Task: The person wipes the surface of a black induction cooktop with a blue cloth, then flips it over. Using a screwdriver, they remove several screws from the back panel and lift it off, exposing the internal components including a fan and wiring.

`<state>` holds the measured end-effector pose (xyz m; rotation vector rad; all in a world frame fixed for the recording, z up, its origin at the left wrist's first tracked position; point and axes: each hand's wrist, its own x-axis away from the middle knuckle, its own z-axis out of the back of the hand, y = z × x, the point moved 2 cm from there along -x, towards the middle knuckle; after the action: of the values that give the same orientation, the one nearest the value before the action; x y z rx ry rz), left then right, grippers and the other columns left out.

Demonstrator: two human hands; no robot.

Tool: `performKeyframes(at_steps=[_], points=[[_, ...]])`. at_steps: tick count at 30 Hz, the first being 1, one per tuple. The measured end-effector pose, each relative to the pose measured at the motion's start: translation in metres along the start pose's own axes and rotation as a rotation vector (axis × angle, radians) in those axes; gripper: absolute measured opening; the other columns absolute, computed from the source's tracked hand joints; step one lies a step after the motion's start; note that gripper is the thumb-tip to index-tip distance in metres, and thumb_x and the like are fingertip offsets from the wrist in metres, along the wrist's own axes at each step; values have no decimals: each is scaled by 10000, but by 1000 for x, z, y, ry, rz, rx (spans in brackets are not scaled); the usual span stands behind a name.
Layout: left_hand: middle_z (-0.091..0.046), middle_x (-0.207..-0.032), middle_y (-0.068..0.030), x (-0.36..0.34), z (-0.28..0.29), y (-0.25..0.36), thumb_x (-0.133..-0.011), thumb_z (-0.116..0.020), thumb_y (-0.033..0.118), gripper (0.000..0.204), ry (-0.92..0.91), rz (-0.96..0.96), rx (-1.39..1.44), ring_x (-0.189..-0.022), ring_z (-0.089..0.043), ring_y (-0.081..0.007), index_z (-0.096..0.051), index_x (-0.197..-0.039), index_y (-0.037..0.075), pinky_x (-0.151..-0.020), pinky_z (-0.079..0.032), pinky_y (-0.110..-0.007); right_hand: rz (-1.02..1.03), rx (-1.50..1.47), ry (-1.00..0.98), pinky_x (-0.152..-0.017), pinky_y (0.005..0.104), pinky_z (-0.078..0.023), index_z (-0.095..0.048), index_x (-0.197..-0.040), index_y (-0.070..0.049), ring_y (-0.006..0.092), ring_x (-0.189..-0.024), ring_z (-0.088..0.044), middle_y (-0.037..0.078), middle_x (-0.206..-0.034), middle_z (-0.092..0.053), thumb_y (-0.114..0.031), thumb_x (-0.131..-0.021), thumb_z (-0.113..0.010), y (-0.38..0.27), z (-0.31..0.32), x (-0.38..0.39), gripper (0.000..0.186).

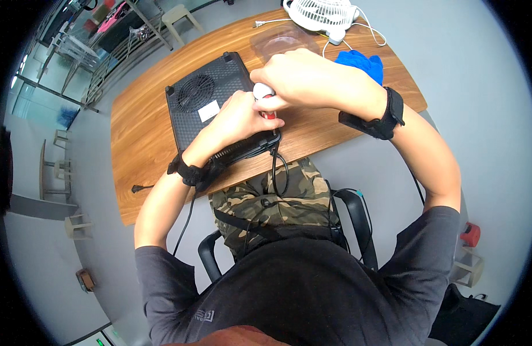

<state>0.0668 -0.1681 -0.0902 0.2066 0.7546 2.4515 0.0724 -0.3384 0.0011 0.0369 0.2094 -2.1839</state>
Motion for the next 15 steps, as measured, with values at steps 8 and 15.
performKeyframes(at_steps=[8,15], points=[[-722,-834,-173,6,7,6,-795,-853,256,381,-37,-59,169,-759,-701,-301,-664,-952,-35,-751,-564,-377,120,-144,-53,-804,491,-537,-676,-992,-43,363,-927,-698,164,-940,-707,-389,-880,-715,-3,3,9,366],[-688,-689,-157,1,5,8,-808,-855,273,372,-18,-38,55,-623,-668,-278,-667,-767,-45,-643,-537,-372,-73,-69,-26,-696,445,-580,-672,-953,-13,393,-749,-723,189,-756,-708,-484,-887,-710,1,-10,4,476]])
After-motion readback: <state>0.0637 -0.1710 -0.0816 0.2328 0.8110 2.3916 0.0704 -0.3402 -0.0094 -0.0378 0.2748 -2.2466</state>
